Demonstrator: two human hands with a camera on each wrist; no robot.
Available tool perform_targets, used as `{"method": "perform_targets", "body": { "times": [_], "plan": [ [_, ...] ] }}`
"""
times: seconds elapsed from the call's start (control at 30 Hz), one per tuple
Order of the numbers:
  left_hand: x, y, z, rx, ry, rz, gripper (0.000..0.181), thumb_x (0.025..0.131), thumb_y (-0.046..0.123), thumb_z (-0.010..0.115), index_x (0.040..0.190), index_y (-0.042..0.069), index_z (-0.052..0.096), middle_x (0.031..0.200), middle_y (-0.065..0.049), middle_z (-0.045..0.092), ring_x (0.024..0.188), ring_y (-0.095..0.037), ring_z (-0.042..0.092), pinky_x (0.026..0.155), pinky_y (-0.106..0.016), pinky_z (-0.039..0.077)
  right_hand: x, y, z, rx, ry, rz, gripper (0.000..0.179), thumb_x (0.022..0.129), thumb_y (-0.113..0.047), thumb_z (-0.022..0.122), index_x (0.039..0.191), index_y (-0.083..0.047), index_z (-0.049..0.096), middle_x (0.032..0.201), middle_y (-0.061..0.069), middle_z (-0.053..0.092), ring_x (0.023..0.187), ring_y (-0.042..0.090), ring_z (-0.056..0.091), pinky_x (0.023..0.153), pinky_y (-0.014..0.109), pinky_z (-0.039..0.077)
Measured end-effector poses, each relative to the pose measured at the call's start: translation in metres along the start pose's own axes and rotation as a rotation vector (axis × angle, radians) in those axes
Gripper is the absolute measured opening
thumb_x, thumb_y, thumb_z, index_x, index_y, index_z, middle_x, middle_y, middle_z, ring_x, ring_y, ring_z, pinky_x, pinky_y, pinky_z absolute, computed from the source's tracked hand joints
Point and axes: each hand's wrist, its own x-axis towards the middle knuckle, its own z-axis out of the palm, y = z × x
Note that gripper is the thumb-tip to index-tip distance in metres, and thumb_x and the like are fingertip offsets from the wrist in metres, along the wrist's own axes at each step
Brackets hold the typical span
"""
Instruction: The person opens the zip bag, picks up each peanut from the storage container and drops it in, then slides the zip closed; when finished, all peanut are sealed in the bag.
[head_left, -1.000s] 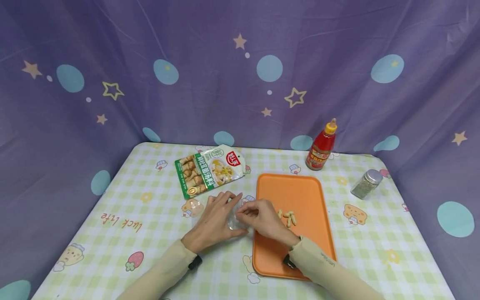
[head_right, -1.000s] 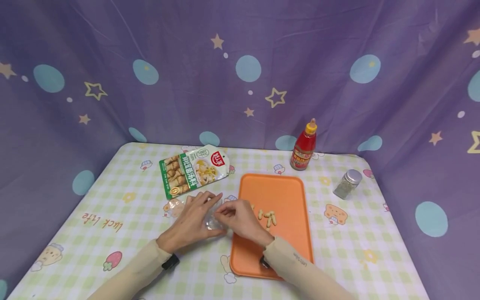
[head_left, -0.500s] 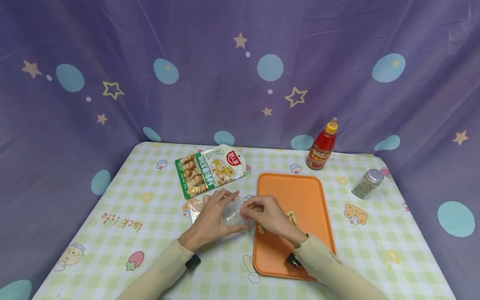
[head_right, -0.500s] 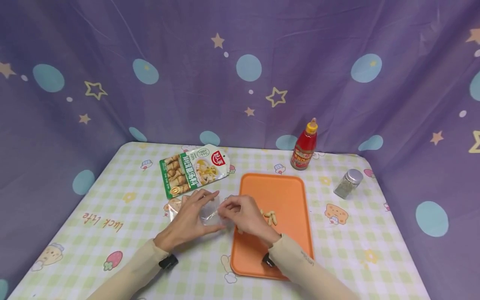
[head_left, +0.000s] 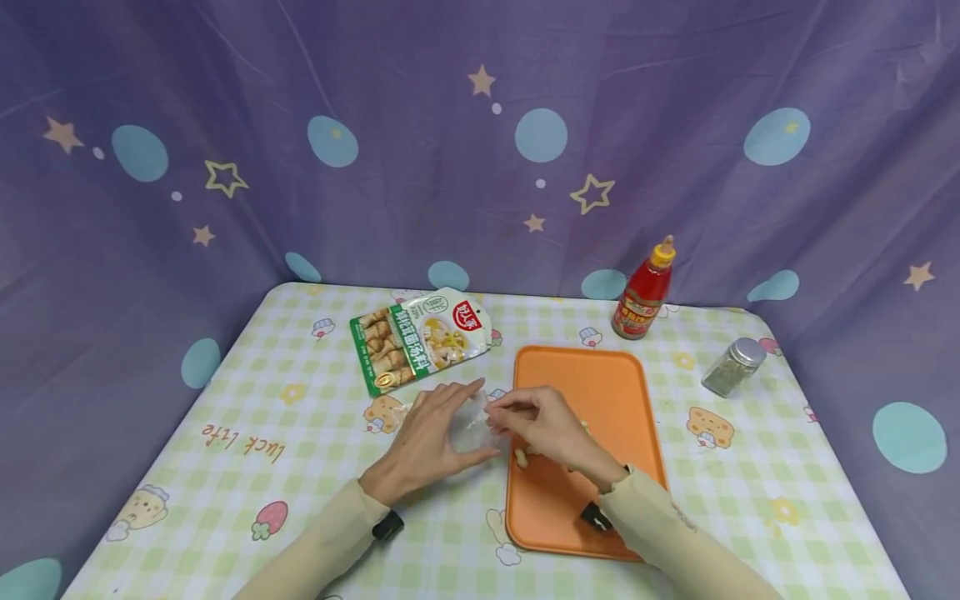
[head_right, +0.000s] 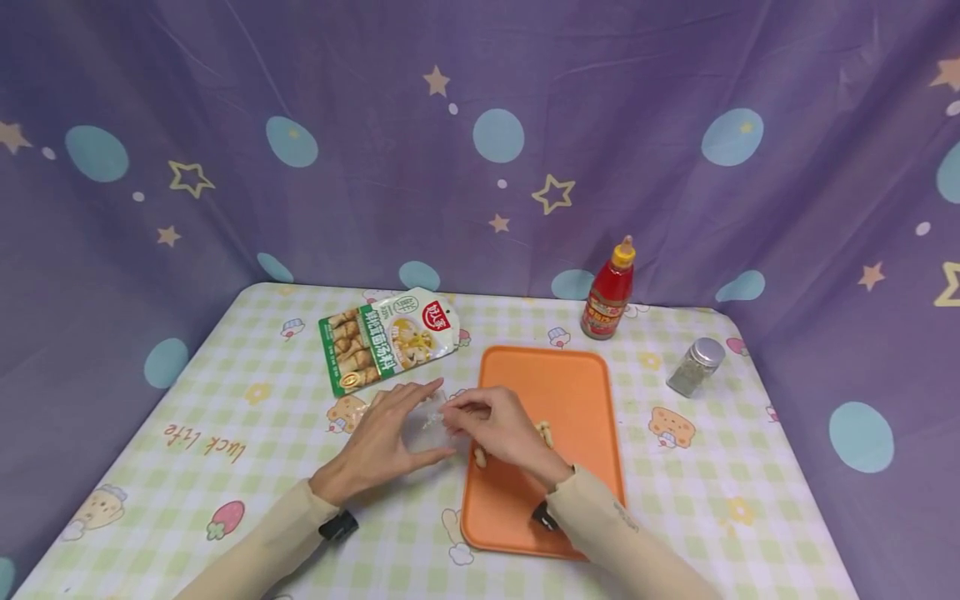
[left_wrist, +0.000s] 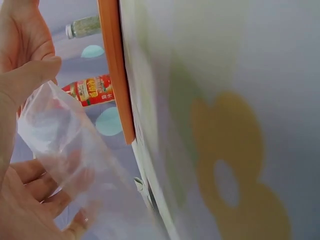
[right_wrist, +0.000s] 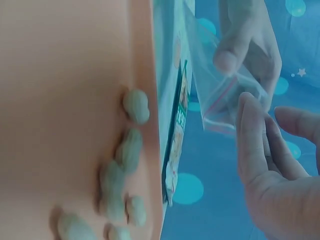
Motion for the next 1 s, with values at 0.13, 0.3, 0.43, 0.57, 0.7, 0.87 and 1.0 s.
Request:
{"method": "perform_targets", "body": {
  "times": [0.13, 0.3, 0.43, 0.57, 0.7, 0.87, 1.0],
  "plan": [
    [0.000, 0.001, -0.001, -0.020, -0.006, -0.017, 0.092, 0.076, 0.063, 0.086, 0.151, 0.020, 0.054, 0.137, 0.001, 0.067, 0.128, -0.021, 0.062, 0.099, -0.041, 0.048, -0.003, 0.002, -0.010, 0.009, 0.012, -0.007, 0.032, 0.102, -0.029, 0.070, 0.116, -0.002, 0.076, 0.102, 0.020, 0.079, 0.096, 0.039, 0.078, 0.079, 0.050, 0.064],
    [0.001, 0.000, -0.002, -0.020, -0.008, -0.013, 0.089, 0.076, 0.062, 0.086, 0.147, 0.018, 0.057, 0.136, 0.002, 0.066, 0.127, -0.020, 0.062, 0.098, -0.040, 0.050, -0.007, 0.006, -0.025, -0.021, 0.048, -0.011, 0.032, 0.102, -0.027, 0.069, 0.117, 0.001, 0.074, 0.105, 0.023, 0.078, 0.097, 0.041, 0.077, 0.088, 0.049, 0.063],
    [0.002, 0.000, -0.002, -0.012, -0.015, -0.010, 0.088, 0.076, 0.062, 0.086, 0.146, 0.017, 0.059, 0.137, 0.002, 0.064, 0.126, -0.019, 0.061, 0.097, -0.039, 0.050, -0.011, 0.010, -0.042, -0.042, 0.079, -0.006, 0.032, 0.103, -0.024, 0.068, 0.118, 0.003, 0.073, 0.106, 0.025, 0.077, 0.095, 0.043, 0.076, 0.085, 0.051, 0.063],
    [0.002, 0.000, -0.002, -0.016, -0.022, -0.009, 0.089, 0.075, 0.062, 0.087, 0.147, 0.019, 0.058, 0.137, 0.002, 0.063, 0.127, -0.018, 0.061, 0.096, -0.038, 0.050, -0.017, 0.015, -0.060, -0.060, 0.101, 0.010, 0.031, 0.104, -0.022, 0.066, 0.121, 0.003, 0.071, 0.110, 0.028, 0.076, 0.095, 0.045, 0.075, 0.082, 0.051, 0.064],
    [0.002, -0.001, -0.002, -0.014, -0.018, -0.004, 0.090, 0.075, 0.062, 0.087, 0.148, 0.019, 0.057, 0.137, 0.001, 0.061, 0.126, -0.018, 0.060, 0.096, -0.038, 0.051, -0.023, 0.020, -0.076, -0.114, 0.128, 0.034, 0.032, 0.104, -0.024, 0.065, 0.122, 0.001, 0.072, 0.112, 0.026, 0.076, 0.094, 0.042, 0.076, 0.080, 0.048, 0.064],
    [0.002, -0.003, -0.002, -0.018, -0.011, -0.004, 0.089, 0.075, 0.062, 0.087, 0.148, 0.018, 0.057, 0.137, 0.001, 0.060, 0.125, -0.018, 0.060, 0.095, -0.039, 0.052, -0.029, 0.028, -0.089, -0.195, 0.165, 0.082, 0.030, 0.103, -0.024, 0.068, 0.120, 0.000, 0.073, 0.111, 0.021, 0.077, 0.086, 0.034, 0.076, 0.076, 0.042, 0.063],
    [0.003, -0.004, -0.001, -0.026, -0.013, -0.009, 0.090, 0.075, 0.062, 0.087, 0.148, 0.017, 0.057, 0.137, 0.001, 0.060, 0.125, -0.018, 0.060, 0.094, -0.040, 0.053, -0.034, 0.035, -0.095, -0.226, 0.166, 0.100, 0.028, 0.102, -0.019, 0.068, 0.119, 0.003, 0.073, 0.108, 0.021, 0.077, 0.080, 0.031, 0.076, 0.072, 0.040, 0.064]
  ]
}}
